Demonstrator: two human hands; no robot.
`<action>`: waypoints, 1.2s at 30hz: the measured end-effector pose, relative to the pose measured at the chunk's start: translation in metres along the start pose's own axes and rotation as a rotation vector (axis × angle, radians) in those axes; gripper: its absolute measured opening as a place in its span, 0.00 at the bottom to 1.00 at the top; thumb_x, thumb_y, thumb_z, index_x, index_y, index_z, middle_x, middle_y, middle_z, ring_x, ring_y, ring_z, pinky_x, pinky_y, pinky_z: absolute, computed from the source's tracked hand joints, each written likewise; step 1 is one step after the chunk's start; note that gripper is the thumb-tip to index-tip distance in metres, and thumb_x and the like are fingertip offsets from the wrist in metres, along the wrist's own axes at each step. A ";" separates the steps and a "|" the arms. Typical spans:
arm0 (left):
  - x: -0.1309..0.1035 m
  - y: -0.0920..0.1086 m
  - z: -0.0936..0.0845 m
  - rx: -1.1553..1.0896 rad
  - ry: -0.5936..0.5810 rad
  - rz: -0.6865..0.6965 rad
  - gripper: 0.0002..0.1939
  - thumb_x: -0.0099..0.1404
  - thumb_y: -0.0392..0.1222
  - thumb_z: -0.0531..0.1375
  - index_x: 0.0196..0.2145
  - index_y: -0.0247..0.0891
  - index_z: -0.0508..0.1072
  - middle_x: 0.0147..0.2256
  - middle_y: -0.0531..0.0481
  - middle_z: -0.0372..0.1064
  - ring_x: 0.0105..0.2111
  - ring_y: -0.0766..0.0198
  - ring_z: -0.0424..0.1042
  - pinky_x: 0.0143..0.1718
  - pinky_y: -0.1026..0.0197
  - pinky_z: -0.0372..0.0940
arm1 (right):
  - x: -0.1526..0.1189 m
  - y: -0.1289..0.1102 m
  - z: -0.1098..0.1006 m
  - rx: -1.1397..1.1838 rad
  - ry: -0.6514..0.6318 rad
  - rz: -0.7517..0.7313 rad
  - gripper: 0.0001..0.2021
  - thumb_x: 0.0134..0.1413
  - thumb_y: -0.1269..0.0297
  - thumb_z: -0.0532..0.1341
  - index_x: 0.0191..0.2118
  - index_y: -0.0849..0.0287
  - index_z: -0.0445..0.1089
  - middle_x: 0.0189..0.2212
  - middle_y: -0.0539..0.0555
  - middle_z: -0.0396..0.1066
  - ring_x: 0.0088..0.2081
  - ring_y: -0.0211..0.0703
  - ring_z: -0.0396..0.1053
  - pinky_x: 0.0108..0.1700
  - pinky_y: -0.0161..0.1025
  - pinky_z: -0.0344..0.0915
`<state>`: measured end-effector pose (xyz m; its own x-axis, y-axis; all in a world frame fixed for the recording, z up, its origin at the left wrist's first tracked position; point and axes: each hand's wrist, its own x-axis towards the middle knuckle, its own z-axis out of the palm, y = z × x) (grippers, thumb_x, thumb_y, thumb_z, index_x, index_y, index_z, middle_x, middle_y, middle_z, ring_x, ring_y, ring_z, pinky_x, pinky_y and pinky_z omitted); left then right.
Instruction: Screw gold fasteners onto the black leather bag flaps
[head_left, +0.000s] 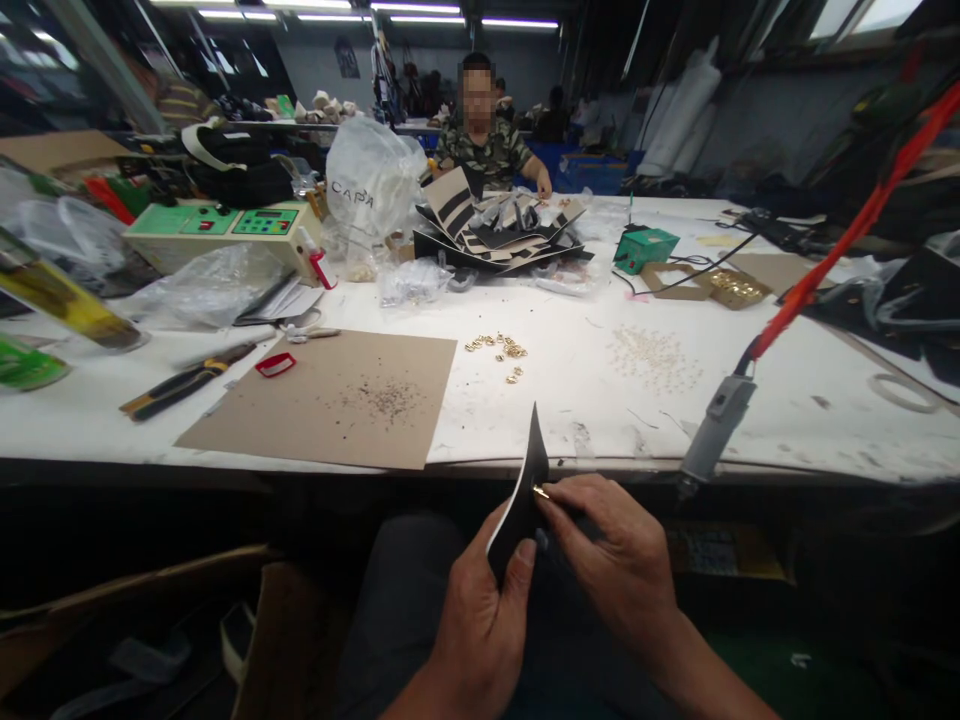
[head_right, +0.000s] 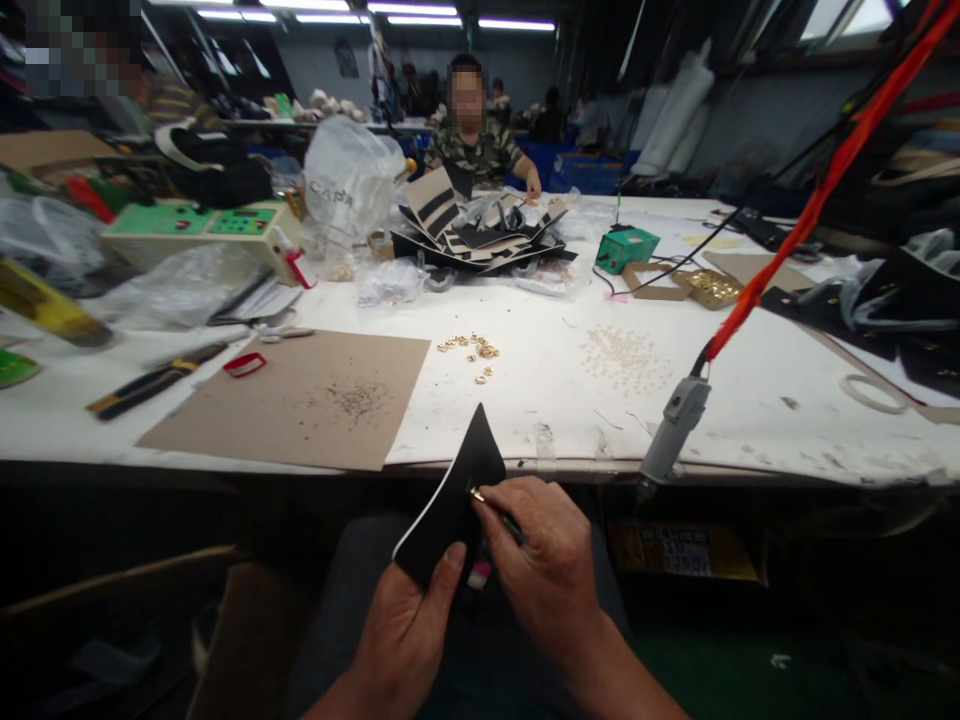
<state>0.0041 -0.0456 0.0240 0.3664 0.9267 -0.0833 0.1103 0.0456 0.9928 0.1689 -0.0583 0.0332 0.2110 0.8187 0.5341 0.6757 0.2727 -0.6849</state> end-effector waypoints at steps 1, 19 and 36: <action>-0.001 0.000 0.001 -0.007 -0.006 0.020 0.24 0.75 0.48 0.58 0.67 0.46 0.69 0.65 0.48 0.69 0.65 0.47 0.67 0.69 0.53 0.58 | -0.003 -0.002 0.000 0.012 -0.003 0.016 0.07 0.66 0.68 0.65 0.45 0.50 0.78 0.39 0.51 0.81 0.40 0.46 0.79 0.45 0.44 0.74; -0.027 -0.021 -0.001 0.244 0.186 0.451 0.26 0.63 0.36 0.69 0.59 0.46 0.75 0.59 0.41 0.75 0.59 0.46 0.74 0.62 0.48 0.69 | -0.037 -0.024 -0.016 0.342 -0.095 0.095 0.15 0.70 0.69 0.60 0.57 0.48 0.74 0.50 0.56 0.78 0.50 0.49 0.77 0.52 0.43 0.76; 0.001 0.013 -0.033 0.186 -0.197 0.664 0.17 0.65 0.26 0.66 0.49 0.41 0.75 0.40 0.49 0.81 0.40 0.62 0.80 0.44 0.60 0.75 | -0.038 -0.007 -0.048 0.503 -0.407 -0.019 0.23 0.67 0.77 0.59 0.63 0.50 0.70 0.47 0.58 0.76 0.47 0.47 0.75 0.49 0.43 0.74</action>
<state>-0.0247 -0.0313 0.0400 0.5687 0.6517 0.5018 -0.0445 -0.5849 0.8099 0.1897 -0.1157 0.0416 -0.1493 0.9105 0.3856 0.2421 0.4118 -0.8785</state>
